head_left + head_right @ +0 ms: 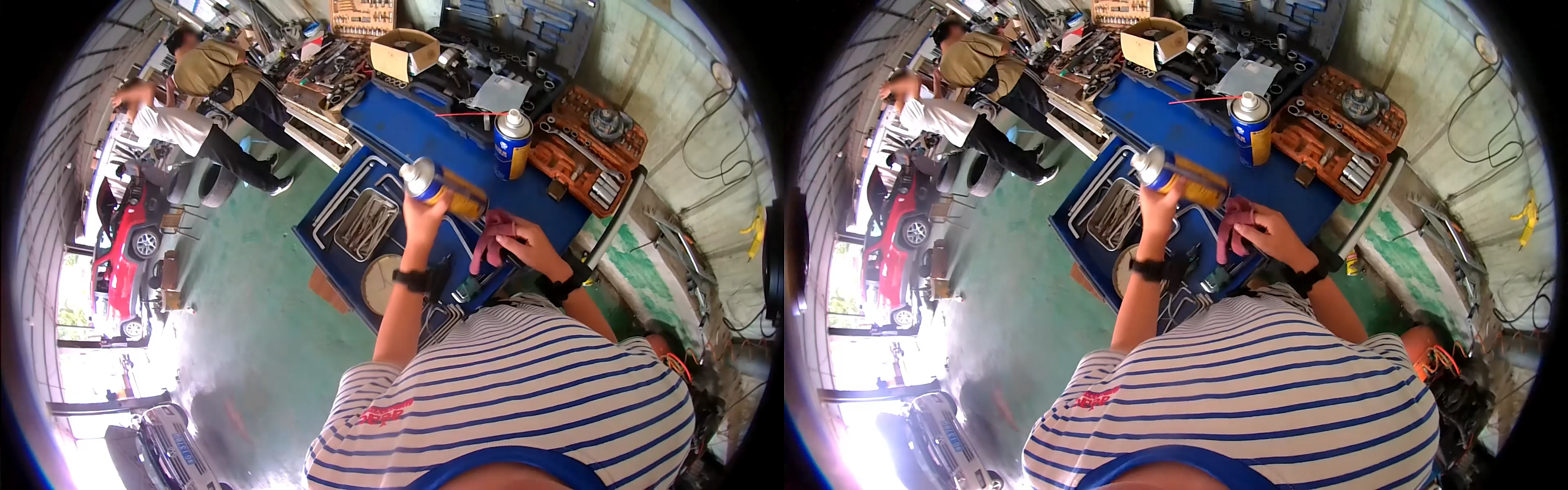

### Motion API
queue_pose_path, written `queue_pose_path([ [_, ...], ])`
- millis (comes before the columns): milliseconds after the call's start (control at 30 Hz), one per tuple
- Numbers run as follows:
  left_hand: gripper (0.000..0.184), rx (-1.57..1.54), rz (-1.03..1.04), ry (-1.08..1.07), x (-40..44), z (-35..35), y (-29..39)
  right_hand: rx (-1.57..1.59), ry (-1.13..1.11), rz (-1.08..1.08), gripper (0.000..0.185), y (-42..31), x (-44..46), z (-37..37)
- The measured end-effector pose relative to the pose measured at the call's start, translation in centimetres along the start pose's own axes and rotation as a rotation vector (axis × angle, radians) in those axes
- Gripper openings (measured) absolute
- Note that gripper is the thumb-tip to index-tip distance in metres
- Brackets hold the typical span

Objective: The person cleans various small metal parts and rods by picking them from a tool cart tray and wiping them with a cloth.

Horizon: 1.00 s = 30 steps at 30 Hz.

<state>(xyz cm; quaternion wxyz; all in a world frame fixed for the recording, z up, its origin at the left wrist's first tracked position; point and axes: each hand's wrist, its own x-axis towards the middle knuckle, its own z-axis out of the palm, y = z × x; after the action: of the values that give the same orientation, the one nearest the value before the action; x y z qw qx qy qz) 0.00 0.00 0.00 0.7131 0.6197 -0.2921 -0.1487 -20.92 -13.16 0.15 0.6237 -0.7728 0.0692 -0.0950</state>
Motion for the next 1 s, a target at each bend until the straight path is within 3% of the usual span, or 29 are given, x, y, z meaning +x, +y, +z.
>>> queue_pose_path([
  [100,0.050,0.035,-0.113,0.083,-5.1,-3.8,0.8,-0.127,0.042,-0.111,0.027,-3.7,-1.6,0.5],
  [167,0.046,-0.090,-0.208,0.210,-8.6,-5.4,1.7,-0.115,0.243,-0.188,0.026,-6.8,-2.2,0.1],
  [300,0.043,-0.069,-0.228,0.495,-13.1,-9.3,0.9,-0.273,0.242,-0.168,0.045,-10.1,-0.7,-0.1],
  [333,0.045,-0.025,-0.238,0.519,-13.9,-9.7,0.9,-0.284,0.170,-0.083,0.062,-9.4,0.2,0.3],
  [367,0.045,-0.026,-0.241,0.531,-14.5,-10.0,0.9,-0.284,0.157,-0.083,0.062,-7.3,1.3,0.7],
  [433,0.047,0.049,-0.194,0.484,-15.3,-10.6,1.1,-0.896,0.074,-0.195,0.065,-1.5,4.2,2.0],
  [467,0.051,0.080,-0.190,0.432,-15.6,-10.8,1.2,-1.085,-0.175,0.075,0.077,0.0,5.2,2.3],
  [567,0.057,0.163,-0.213,0.297,-16.2,-10.8,3.0,-1.164,-0.125,-0.062,0.080,2.9,8.4,3.1],
  [600,0.058,0.151,-0.229,0.288,-16.3,-10.5,3.4,-1.236,-0.340,0.181,0.098,2.4,10.5,3.1],
  [733,0.059,0.286,-0.320,0.239,-16.4,-9.3,4.2,-1.141,-0.409,0.300,0.107,1.7,15.6,4.1],
  [833,0.065,0.451,-0.258,0.232,-16.1,-8.6,4.1,-1.110,-0.473,0.368,0.107,0.2,19.1,4.4],
  [1000,0.067,0.347,-0.262,0.184,-16.6,-8.6,2.5,-1.176,-0.530,0.359,0.102,0.5,23.9,4.4],
])
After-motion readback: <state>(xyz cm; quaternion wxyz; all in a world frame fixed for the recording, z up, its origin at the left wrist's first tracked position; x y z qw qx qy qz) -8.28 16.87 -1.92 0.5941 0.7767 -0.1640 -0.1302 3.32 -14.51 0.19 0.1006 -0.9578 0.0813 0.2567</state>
